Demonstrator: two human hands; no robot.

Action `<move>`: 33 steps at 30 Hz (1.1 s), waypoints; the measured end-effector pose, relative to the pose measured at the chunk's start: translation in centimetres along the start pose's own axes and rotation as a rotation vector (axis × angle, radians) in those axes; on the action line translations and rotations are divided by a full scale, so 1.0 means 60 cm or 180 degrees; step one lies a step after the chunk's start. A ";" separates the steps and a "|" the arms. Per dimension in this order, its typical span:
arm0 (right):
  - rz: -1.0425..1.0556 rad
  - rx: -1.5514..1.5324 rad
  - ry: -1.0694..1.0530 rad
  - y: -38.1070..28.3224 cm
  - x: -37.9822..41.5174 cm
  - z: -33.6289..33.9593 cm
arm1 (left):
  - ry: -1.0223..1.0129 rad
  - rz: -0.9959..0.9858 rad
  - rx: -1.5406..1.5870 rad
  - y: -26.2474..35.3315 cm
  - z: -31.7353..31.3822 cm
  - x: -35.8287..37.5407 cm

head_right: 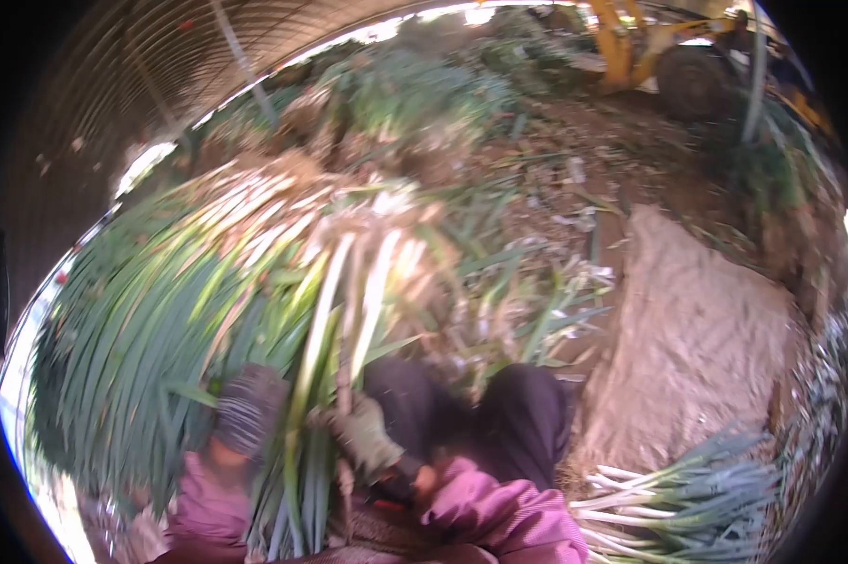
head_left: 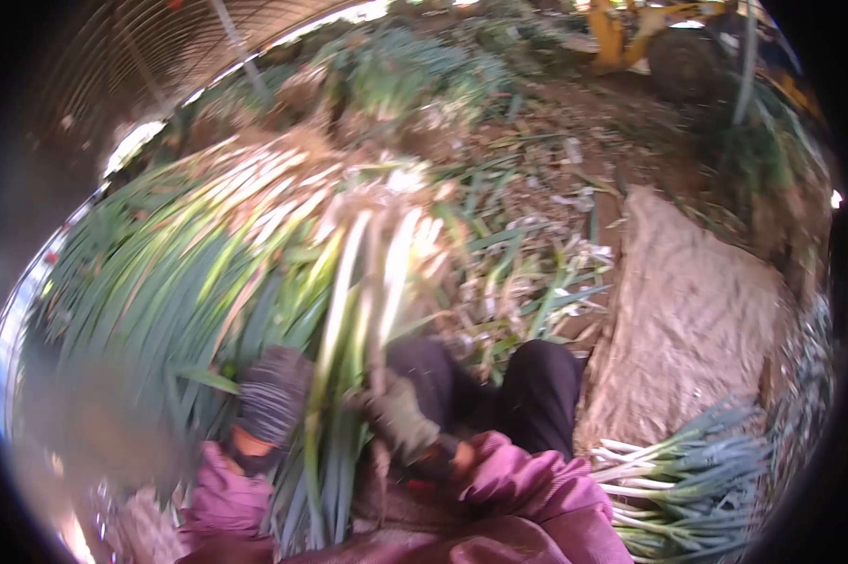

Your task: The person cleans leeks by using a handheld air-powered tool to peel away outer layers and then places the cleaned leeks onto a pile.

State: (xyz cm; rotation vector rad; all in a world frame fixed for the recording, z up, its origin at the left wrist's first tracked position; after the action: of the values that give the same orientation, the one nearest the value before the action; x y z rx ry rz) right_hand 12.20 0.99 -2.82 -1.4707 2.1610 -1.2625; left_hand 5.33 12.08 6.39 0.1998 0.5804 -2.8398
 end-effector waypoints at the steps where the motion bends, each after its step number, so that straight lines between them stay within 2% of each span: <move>1: 0.0094 -0.0255 -0.0072 0.012 -0.006 -0.008 | 0.0373 0.0055 -0.1207 -0.025 0.024 -0.041; 4: -0.0164 0.0286 -0.0202 0.043 -0.009 -0.010 | -0.0218 0.0886 -0.0842 -0.224 -0.077 -0.162; 6: -0.0297 0.0391 -0.0226 0.064 -0.013 -0.006 | -0.0784 0.1331 -0.0212 -0.330 -0.173 -0.199; 8: -0.0164 0.0376 -0.0165 0.061 -0.013 -0.004 | -0.0844 0.1453 -0.0297 -0.355 -0.193 -0.215; 9: -0.0342 0.0305 -0.0180 0.067 -0.008 -0.001 | -0.0891 0.1522 -0.0351 -0.361 -0.204 -0.220; 12: -0.0902 0.0183 -0.0343 0.038 0.029 -0.011 | -0.0689 0.1659 -0.0450 -0.356 -0.199 -0.208; 13: -0.0967 0.0165 -0.0385 0.042 0.034 -0.013 | -0.0645 0.1889 -0.0307 -0.348 -0.181 -0.202; 14: -0.1033 0.0147 -0.0427 0.047 0.039 -0.015 | -0.0706 0.1780 -0.0313 -0.344 -0.181 -0.201; 19: -0.0482 0.0147 -0.0350 0.088 0.010 -0.008 | -0.0952 0.1496 -0.0161 -0.319 -0.172 -0.214; 26: -0.0333 0.0305 -0.0332 0.082 0.018 -0.009 | -0.1513 0.1747 0.0595 -0.310 -0.141 -0.240; 28: -0.0216 0.0287 -0.0285 0.063 0.020 -0.006 | -0.0986 0.1495 0.0689 -0.349 -0.207 -0.240; 30: -0.0331 0.0341 -0.0238 0.051 0.026 -0.003 | -0.0811 0.1753 0.0718 -0.317 -0.189 -0.213; 33: -0.0218 0.0164 -0.0293 0.027 0.046 -0.024 | -0.1528 0.1556 0.1642 -0.182 -0.150 -0.153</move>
State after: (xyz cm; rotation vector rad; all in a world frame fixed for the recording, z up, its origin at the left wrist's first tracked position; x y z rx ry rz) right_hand 8.98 -0.41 -2.47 -1.5621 2.0210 -1.2374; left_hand 12.14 27.30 3.87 -0.2242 -0.2721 -2.3654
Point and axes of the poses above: each hand's wrist, its own x-axis away from the middle knuckle, its own z-axis out of the back of the hand, y = z × x, the point moved 10 cm from there along -x, towards the middle knuckle, and after that the axes turned 4 degrees about -y, right-handed, at the moved point
